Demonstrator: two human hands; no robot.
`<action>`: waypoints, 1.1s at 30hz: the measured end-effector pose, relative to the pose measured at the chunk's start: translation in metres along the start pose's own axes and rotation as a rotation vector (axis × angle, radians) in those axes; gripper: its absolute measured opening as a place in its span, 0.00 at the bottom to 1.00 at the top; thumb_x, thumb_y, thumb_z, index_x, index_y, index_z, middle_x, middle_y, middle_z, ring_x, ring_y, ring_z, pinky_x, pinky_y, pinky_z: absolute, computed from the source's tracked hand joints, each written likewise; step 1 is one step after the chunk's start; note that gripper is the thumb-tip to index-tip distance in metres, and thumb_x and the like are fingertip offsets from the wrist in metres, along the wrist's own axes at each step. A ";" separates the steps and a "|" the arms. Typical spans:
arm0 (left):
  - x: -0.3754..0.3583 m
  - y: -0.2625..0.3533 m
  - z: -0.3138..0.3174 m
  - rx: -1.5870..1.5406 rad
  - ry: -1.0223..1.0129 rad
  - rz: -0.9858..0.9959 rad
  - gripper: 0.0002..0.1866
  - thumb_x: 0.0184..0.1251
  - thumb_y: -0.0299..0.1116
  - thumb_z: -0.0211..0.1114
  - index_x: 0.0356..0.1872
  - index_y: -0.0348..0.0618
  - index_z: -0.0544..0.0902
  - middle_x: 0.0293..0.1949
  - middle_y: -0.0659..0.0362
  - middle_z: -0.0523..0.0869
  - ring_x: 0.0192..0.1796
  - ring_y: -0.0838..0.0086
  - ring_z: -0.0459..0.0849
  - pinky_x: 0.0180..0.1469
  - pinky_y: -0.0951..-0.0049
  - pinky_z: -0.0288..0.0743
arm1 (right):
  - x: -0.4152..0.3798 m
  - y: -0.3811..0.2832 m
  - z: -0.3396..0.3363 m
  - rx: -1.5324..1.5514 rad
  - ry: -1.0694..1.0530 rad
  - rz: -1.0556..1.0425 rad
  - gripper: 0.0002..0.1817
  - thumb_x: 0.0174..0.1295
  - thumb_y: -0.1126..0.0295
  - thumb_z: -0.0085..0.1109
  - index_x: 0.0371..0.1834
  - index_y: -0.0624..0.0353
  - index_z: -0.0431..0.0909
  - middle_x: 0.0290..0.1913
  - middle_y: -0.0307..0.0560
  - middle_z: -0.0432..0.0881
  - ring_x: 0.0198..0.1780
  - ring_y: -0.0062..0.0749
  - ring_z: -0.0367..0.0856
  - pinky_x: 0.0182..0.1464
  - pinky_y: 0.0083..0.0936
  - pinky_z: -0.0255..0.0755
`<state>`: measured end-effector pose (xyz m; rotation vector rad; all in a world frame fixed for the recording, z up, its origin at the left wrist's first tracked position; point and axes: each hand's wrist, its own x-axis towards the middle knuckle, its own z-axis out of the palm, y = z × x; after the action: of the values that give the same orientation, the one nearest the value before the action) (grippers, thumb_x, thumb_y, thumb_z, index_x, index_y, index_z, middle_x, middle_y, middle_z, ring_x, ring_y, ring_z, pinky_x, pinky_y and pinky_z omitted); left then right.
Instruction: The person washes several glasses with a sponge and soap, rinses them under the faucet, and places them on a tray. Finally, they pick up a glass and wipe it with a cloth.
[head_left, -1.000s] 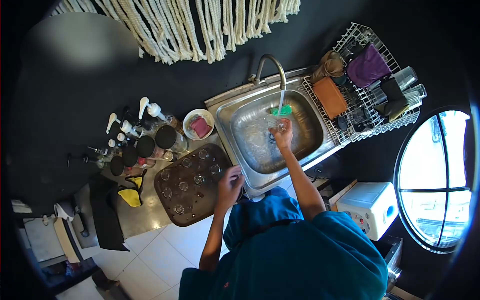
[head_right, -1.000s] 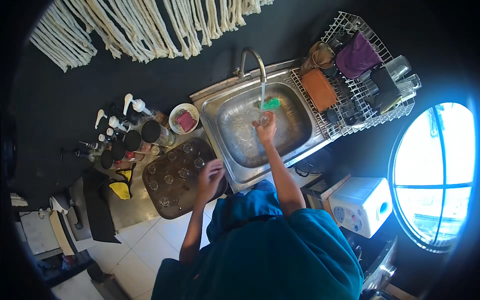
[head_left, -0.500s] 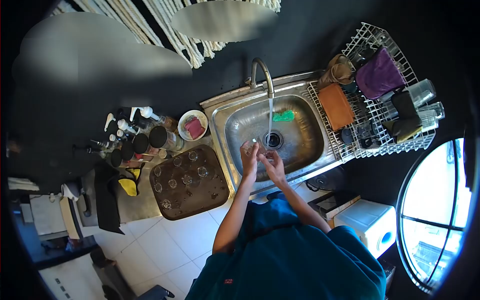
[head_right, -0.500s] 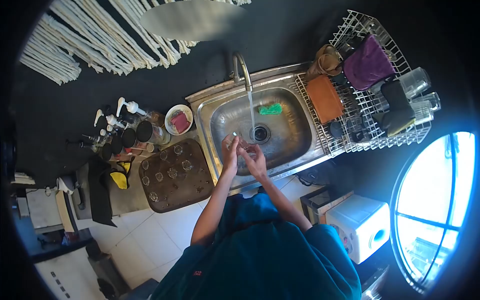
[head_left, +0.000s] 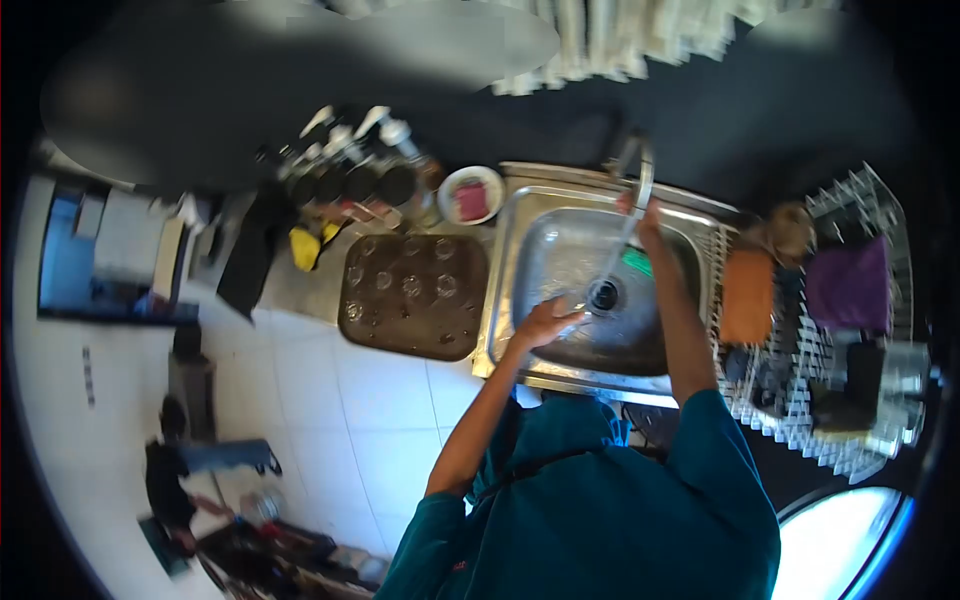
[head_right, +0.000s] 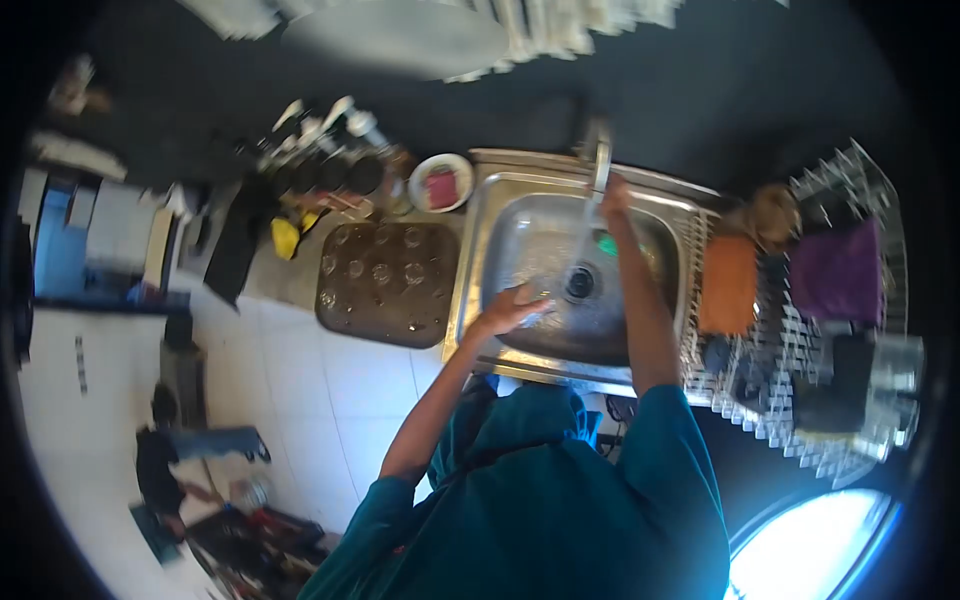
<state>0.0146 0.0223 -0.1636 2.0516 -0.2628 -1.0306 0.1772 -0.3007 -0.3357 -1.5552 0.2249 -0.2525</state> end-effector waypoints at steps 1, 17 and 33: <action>0.005 -0.010 0.008 -0.028 0.115 0.086 0.51 0.50 0.67 0.64 0.65 0.32 0.65 0.45 0.39 0.83 0.45 0.51 0.84 0.52 0.61 0.74 | 0.017 0.006 -0.004 0.402 -0.116 0.057 0.24 0.62 0.56 0.54 0.43 0.73 0.75 0.40 0.56 0.82 0.36 0.40 0.84 0.39 0.31 0.81; -0.041 0.004 0.011 -0.091 0.331 0.117 0.49 0.48 0.53 0.73 0.68 0.38 0.62 0.61 0.43 0.74 0.64 0.55 0.72 0.66 0.65 0.64 | 0.055 -0.085 0.018 0.658 0.347 0.538 0.24 0.71 0.56 0.36 0.40 0.66 0.75 0.32 0.59 0.81 0.33 0.44 0.83 0.42 0.43 0.80; -0.028 0.015 0.004 -0.531 0.500 0.375 0.30 0.59 0.42 0.70 0.57 0.37 0.70 0.44 0.51 0.80 0.42 0.71 0.81 0.44 0.73 0.76 | -0.228 -0.146 0.070 0.473 0.035 0.532 0.28 0.62 0.49 0.56 0.61 0.48 0.64 0.51 0.40 0.76 0.53 0.28 0.72 0.53 0.37 0.65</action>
<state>-0.0043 0.0239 -0.1374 1.6188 -0.0901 -0.2914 -0.0222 -0.1651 -0.1933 -0.9794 0.5526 0.0858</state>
